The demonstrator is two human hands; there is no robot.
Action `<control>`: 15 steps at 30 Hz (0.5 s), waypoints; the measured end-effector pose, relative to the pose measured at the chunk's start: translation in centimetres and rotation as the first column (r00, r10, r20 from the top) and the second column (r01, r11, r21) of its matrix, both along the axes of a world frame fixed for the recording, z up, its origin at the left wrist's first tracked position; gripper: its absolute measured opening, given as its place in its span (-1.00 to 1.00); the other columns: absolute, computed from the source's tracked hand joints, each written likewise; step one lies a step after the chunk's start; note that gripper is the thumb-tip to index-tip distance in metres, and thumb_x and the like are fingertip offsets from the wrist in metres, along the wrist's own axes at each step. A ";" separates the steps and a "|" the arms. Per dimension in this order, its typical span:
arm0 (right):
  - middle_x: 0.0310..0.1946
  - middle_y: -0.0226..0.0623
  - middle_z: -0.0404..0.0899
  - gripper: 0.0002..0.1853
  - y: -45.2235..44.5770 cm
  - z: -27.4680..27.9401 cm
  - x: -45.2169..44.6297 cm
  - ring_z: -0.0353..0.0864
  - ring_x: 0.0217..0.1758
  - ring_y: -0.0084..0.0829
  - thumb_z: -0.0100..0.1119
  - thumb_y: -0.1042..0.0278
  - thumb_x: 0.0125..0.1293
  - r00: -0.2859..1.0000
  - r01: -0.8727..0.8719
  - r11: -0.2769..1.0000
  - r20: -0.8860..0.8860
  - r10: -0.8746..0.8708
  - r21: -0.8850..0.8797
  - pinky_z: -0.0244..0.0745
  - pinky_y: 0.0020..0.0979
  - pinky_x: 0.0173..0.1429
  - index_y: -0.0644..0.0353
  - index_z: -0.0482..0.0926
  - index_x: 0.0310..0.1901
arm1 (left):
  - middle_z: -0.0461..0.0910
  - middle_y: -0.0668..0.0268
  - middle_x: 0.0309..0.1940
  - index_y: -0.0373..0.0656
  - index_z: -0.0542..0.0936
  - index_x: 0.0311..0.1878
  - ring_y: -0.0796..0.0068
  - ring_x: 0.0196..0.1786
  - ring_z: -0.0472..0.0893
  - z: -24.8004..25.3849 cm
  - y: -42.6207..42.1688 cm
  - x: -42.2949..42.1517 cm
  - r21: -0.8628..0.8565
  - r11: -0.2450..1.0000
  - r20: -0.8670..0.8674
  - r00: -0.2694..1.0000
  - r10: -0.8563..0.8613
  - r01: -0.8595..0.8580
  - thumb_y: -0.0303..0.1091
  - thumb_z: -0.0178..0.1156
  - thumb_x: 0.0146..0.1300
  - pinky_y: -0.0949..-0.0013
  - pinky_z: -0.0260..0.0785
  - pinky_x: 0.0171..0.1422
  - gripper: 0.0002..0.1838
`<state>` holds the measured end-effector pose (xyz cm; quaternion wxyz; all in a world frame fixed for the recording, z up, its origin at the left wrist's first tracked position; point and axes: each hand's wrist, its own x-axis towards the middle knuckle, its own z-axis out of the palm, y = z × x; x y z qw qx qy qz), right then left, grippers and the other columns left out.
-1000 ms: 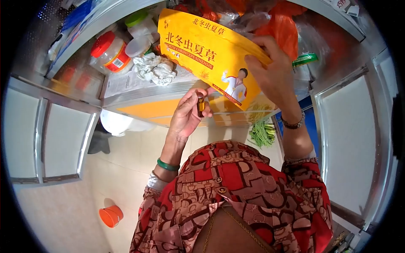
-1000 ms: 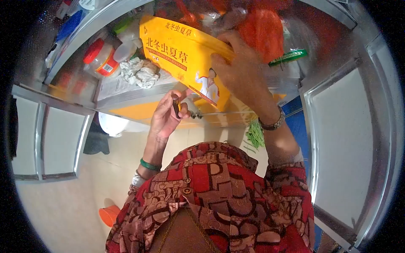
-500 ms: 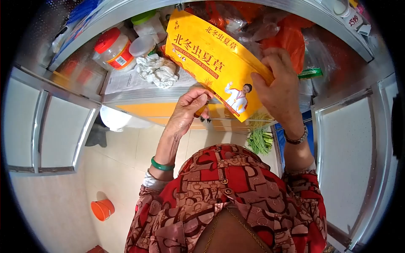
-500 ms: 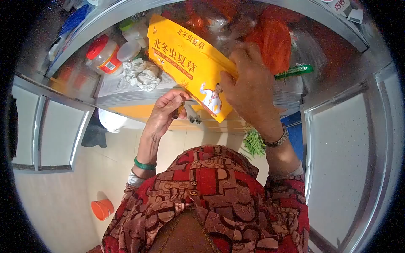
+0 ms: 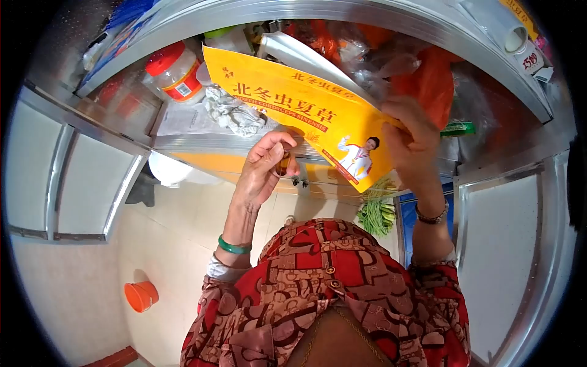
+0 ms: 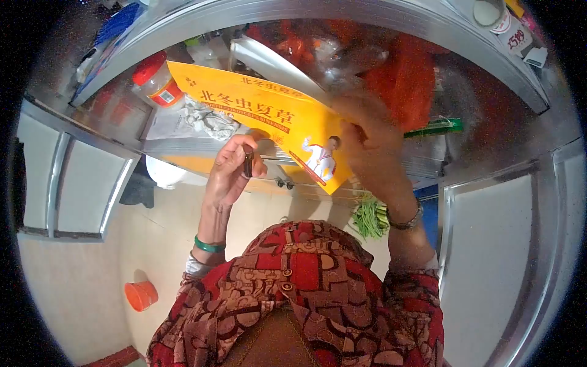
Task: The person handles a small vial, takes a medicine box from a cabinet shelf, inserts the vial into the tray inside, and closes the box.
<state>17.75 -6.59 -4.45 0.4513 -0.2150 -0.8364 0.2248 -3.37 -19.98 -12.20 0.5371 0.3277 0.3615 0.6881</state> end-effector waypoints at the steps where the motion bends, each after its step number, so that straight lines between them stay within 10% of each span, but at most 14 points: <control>1: -0.25 -0.26 0.47 -0.88 0.3 -0.1 0.0 0.49 -0.35 -0.50 0.01 0.72 0.10 0.999 -0.038 0.999 -0.034 0.037 -0.014 0.39 -0.56 -0.31 0.29 0.43 -0.34 | 0.45 0.29 -0.27 -0.22 0.46 -0.10 0.50 -0.47 0.47 -0.3 -0.1 -0.3 0.063 0.997 0.074 0.996 -0.059 0.054 -0.25 0.04 0.34 0.37 0.39 -0.26 -0.77; 12: -0.31 -0.30 0.45 -0.81 1.5 -0.8 -0.8 0.43 -0.36 -0.58 -0.10 0.79 0.09 0.999 0.041 0.992 0.021 -0.044 0.116 0.34 -0.61 -0.29 0.31 0.44 -0.32 | 0.49 0.27 -0.30 -0.23 0.43 -0.04 0.40 -0.44 0.43 -0.3 0.8 -3.7 0.292 0.941 0.482 0.825 -0.297 0.168 -0.19 -0.10 0.40 0.26 0.28 -0.27 -0.70; 15: -0.31 -0.15 0.54 -0.75 0.3 -0.2 -1.8 0.56 -0.24 -0.18 0.02 0.73 0.00 0.957 0.248 0.965 0.135 -0.259 0.090 0.46 -0.37 -0.19 0.31 0.47 -0.23 | 0.49 0.33 -0.26 -0.12 0.44 -0.03 0.39 -0.41 0.41 -0.6 1.4 -4.6 0.323 0.911 0.458 0.799 -0.389 0.258 -0.18 -0.08 0.38 0.29 0.21 -0.28 -0.74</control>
